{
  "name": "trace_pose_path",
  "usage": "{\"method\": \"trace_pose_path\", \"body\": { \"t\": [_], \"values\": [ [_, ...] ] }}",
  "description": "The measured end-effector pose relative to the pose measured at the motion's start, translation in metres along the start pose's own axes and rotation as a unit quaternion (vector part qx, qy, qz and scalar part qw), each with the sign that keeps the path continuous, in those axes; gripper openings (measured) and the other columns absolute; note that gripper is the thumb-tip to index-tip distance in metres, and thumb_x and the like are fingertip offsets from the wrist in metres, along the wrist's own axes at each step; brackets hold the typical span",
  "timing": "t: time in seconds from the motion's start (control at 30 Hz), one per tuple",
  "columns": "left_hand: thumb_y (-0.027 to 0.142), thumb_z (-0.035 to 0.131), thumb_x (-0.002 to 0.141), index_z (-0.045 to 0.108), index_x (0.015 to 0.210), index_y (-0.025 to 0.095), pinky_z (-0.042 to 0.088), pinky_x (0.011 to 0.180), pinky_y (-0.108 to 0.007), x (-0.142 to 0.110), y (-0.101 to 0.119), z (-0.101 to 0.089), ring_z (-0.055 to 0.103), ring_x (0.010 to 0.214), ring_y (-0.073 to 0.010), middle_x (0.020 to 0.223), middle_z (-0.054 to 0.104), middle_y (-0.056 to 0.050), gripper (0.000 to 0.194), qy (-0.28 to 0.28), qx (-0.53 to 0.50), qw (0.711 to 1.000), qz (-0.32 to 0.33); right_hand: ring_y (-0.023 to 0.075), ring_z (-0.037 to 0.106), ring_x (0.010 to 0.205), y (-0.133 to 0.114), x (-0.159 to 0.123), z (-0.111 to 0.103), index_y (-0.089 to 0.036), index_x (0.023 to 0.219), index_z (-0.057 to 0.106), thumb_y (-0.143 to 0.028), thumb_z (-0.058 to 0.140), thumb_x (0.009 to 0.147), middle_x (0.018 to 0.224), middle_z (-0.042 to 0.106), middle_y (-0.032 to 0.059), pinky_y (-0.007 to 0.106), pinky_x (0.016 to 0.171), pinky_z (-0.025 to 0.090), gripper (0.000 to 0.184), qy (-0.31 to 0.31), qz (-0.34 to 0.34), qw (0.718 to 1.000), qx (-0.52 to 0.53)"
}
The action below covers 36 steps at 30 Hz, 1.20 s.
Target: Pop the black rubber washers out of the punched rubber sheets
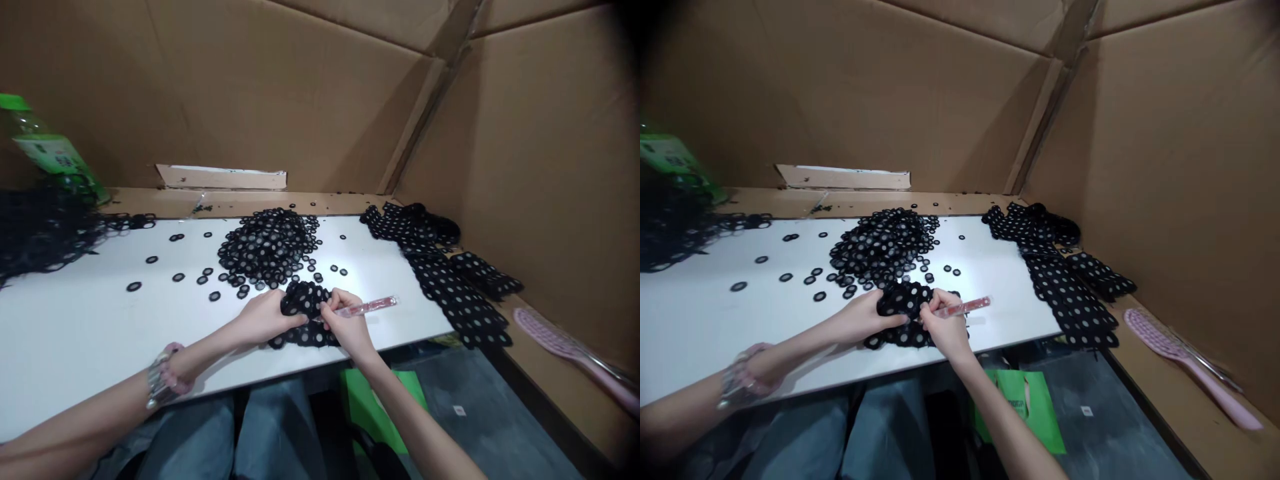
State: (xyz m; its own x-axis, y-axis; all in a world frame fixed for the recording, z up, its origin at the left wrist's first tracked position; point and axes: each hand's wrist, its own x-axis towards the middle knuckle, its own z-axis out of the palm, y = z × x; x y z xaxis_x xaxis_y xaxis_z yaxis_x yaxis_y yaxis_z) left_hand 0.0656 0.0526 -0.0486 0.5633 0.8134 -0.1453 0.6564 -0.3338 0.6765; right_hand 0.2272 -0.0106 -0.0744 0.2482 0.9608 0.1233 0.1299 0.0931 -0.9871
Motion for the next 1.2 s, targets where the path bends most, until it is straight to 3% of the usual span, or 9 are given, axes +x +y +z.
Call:
{"method": "trace_pose_path", "body": {
  "t": [0.43, 0.63, 0.87, 1.0, 1.07, 1.2],
  "values": [
    [0.050, 0.062, 0.061, 0.060, 0.098, 0.016, 0.046, 0.069, -0.032, -0.004, -0.004, 0.009, 0.060, 0.084, -0.0259, 0.094, 0.066, -0.007, 0.050, 0.036, -0.111, 0.992, -0.039, 0.0083, 0.044, 0.038, 0.002, 0.002, -0.001, -0.021, 0.054, 0.032, -0.015, 0.053, 0.071, 0.045, 0.043, -0.0081, 0.019, 0.040, 0.031, 0.027, -0.002, 0.002, 1.000, 0.001],
    [0.046, 0.064, 0.060, 0.061, 0.094, 0.017, 0.047, 0.069, -0.031, -0.004, -0.007, 0.011, 0.061, 0.084, -0.0253, 0.090, 0.068, -0.005, 0.046, 0.034, -0.157, 0.986, -0.036, 0.0092, 0.044, 0.039, 0.002, 0.003, -0.001, -0.021, 0.054, 0.033, -0.017, 0.052, 0.072, 0.044, 0.042, -0.0075, 0.020, 0.041, 0.031, 0.027, -0.020, -0.005, 0.999, -0.028],
    [0.036, 0.064, 0.066, 0.061, 0.095, 0.013, 0.049, 0.075, -0.032, -0.006, -0.003, 0.014, 0.060, 0.090, -0.0246, 0.093, 0.067, -0.007, 0.037, -0.004, -0.257, 0.966, 0.000, 0.0083, 0.034, 0.044, -0.002, -0.001, 0.006, -0.020, 0.051, 0.028, -0.012, 0.049, 0.071, 0.046, 0.033, -0.0069, 0.022, 0.044, 0.025, 0.030, -0.022, -0.098, 0.982, -0.160],
    [0.035, 0.065, 0.066, 0.060, 0.096, 0.015, 0.049, 0.077, -0.032, -0.007, 0.000, 0.015, 0.060, 0.091, -0.0234, 0.094, 0.067, -0.006, 0.036, -0.015, -0.306, 0.952, 0.009, 0.0078, 0.031, 0.043, -0.001, 0.000, 0.009, -0.020, 0.051, 0.025, -0.010, 0.046, 0.070, 0.046, 0.030, -0.0070, 0.023, 0.044, 0.022, 0.030, -0.030, -0.131, 0.975, -0.175],
    [0.036, 0.064, 0.067, 0.060, 0.097, 0.015, 0.049, 0.076, -0.032, -0.007, 0.000, 0.015, 0.060, 0.090, -0.0235, 0.093, 0.068, -0.006, 0.037, -0.011, -0.298, 0.954, 0.005, 0.0077, 0.034, 0.042, 0.000, 0.001, 0.007, -0.020, 0.051, 0.027, -0.011, 0.048, 0.070, 0.045, 0.032, -0.0073, 0.022, 0.044, 0.023, 0.030, -0.032, -0.104, 0.984, -0.143],
    [0.038, 0.061, 0.070, 0.056, 0.099, 0.014, 0.049, 0.071, -0.031, -0.006, -0.002, 0.016, 0.061, 0.086, -0.0237, 0.092, 0.067, -0.007, 0.038, -0.002, -0.244, 0.970, -0.018, 0.0077, 0.041, 0.038, 0.001, 0.004, -0.003, -0.021, 0.055, 0.032, -0.019, 0.053, 0.073, 0.045, 0.042, -0.0080, 0.020, 0.040, 0.027, 0.028, -0.003, 0.002, 1.000, 0.017]
  ]
}}
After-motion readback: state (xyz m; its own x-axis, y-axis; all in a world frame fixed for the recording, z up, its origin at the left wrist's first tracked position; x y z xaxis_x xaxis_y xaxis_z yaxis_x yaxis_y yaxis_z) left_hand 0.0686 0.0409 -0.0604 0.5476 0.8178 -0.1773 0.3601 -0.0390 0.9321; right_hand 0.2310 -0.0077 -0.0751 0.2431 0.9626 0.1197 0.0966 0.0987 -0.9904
